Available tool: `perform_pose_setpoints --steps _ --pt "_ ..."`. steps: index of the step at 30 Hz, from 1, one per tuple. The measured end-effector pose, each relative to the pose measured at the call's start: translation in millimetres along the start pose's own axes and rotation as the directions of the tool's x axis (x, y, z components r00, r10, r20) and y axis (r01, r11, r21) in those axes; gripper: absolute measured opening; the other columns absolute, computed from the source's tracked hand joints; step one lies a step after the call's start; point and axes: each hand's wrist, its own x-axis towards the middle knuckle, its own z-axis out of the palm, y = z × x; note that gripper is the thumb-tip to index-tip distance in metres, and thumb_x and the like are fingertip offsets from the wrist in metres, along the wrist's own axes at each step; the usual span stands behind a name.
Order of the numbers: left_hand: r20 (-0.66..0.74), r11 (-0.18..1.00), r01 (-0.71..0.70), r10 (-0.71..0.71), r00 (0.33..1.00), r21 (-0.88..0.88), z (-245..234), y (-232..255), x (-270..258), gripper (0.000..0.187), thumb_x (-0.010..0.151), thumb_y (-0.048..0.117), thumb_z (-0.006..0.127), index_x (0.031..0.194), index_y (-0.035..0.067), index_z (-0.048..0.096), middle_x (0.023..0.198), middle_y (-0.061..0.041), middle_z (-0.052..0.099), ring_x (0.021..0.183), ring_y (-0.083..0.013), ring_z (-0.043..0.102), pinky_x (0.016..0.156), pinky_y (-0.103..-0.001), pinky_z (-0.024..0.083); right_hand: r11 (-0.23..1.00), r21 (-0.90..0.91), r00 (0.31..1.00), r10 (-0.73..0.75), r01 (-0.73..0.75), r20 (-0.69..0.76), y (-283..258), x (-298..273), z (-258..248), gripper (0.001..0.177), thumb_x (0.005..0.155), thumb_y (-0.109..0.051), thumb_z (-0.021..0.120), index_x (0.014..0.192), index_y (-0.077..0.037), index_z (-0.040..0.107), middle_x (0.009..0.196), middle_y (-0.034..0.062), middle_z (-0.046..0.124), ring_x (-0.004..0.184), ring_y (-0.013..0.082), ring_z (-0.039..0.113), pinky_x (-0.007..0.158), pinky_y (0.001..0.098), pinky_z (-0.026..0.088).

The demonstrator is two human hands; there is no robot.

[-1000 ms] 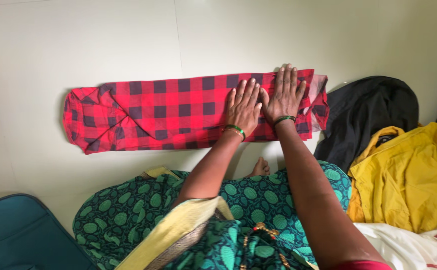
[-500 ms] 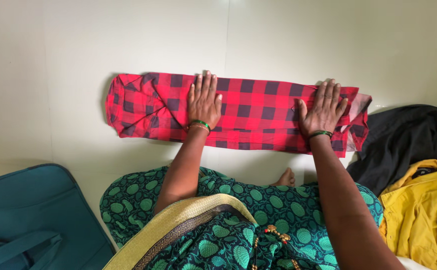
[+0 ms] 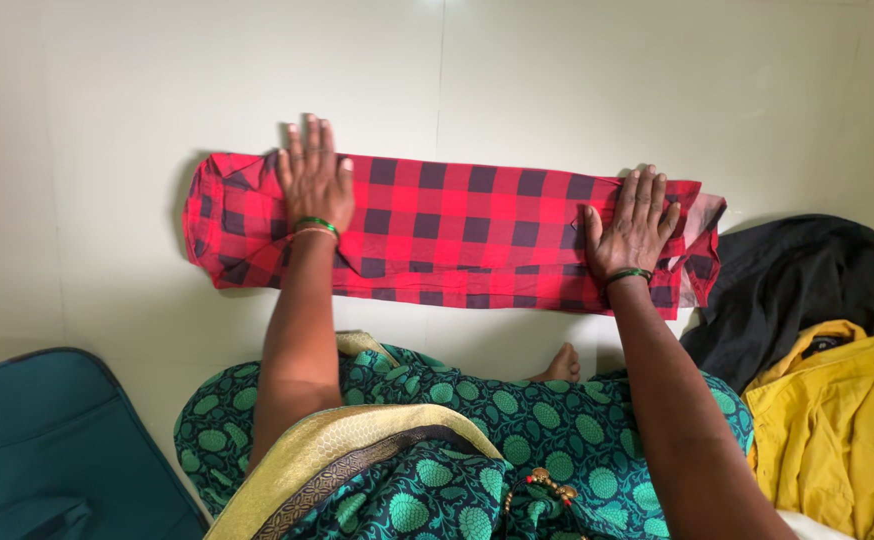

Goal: The person folds a red and black checkered shirt by hand, smoothing the fabric, folding in the sleeves, and then folding the body of the shirt into a square, ending with the collar at the top.

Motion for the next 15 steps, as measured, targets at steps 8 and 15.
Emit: perform_pose_setpoints --steps 8,15 --pt "-0.015 0.98 0.167 -0.167 0.986 0.109 -28 -18 1 0.064 0.111 0.036 0.03 0.168 0.015 0.012 0.176 -0.003 0.002 0.161 -0.0285 -0.003 0.127 -0.059 -0.005 1.0 0.012 1.0 -0.005 0.004 0.015 -2 -1 -3 0.089 0.103 -0.063 0.038 0.166 -0.002 0.02 0.174 0.0173 0.012 0.161 0.0328 0.003 0.126 0.0596 -0.003" --pt "-0.145 0.956 -0.187 0.222 0.964 0.226 10 54 -55 0.061 0.117 0.035 0.035 0.169 0.006 0.019 0.176 -0.013 0.011 0.163 -0.0375 0.006 0.131 -0.057 0.007 0.999 0.032 0.999 0.019 -0.021 0.043 -5 -3 -11 0.09 0.103 -0.062 0.039 0.166 -0.002 0.02 0.174 0.0174 0.011 0.161 0.0332 0.003 0.126 0.0598 -0.003"
